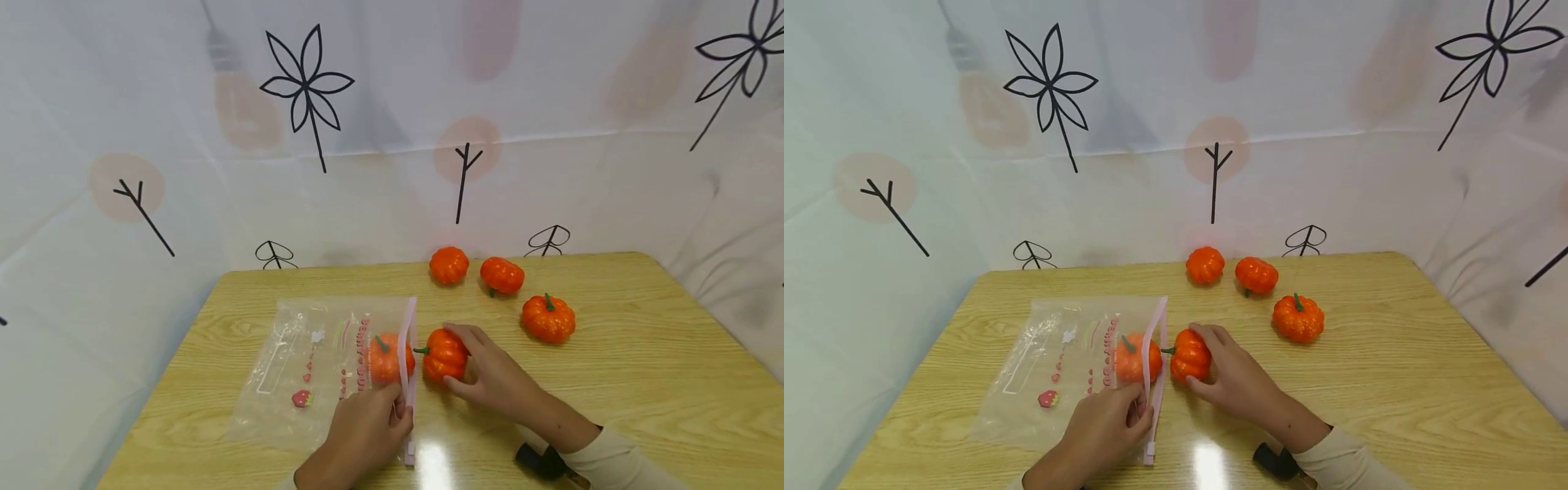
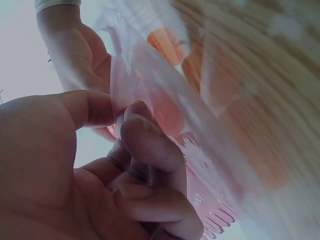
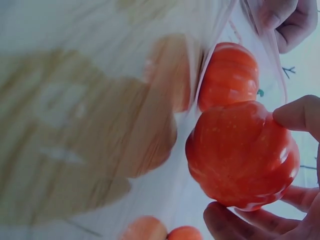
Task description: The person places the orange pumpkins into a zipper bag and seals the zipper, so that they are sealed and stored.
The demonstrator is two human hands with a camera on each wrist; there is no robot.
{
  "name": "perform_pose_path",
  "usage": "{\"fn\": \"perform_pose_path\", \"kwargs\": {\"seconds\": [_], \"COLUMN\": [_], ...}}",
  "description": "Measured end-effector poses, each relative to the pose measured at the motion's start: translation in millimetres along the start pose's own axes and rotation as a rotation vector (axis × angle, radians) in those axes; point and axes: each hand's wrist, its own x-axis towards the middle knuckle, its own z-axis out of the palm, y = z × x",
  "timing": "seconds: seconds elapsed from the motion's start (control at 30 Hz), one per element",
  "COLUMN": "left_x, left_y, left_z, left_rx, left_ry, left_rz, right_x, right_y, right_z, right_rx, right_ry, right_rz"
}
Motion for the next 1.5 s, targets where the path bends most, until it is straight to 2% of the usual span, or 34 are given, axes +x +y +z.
{"fn": "perform_pose_path", "kwargs": {"seconds": [0.17, 0.6, 1.03, 1.27, 1.5], "left_x": [-0.2, -1.9, -0.7, -0.5, -0.9], "left_y": [1.9, 5.4, 7.1, 7.5, 8.2], "left_z": [-1.0, -2.1, -1.7, -0.8, -1.1], "left_rx": [-0.019, -0.016, -0.01, -0.006, -0.036], "left_ry": [-0.024, 0.012, 0.007, 0.011, -0.011], "left_rz": [0.007, 0.057, 0.068, 0.076, 0.093], "right_x": [-1.5, -2.5, -1.2, -0.2, -0.9], "right_y": [-0.4, -2.5, -2.4, -2.4, -1.8], "right_z": [0.1, -3.1, 1.0, 3.5, 4.3], "right_rx": [0.012, 0.07, 0.245, 0.296, 0.332], "right_ry": [0.002, -0.007, -0.054, -0.08, -0.086], "right_rz": [-0.023, -0.03, -0.002, 0.008, -0.043]}}
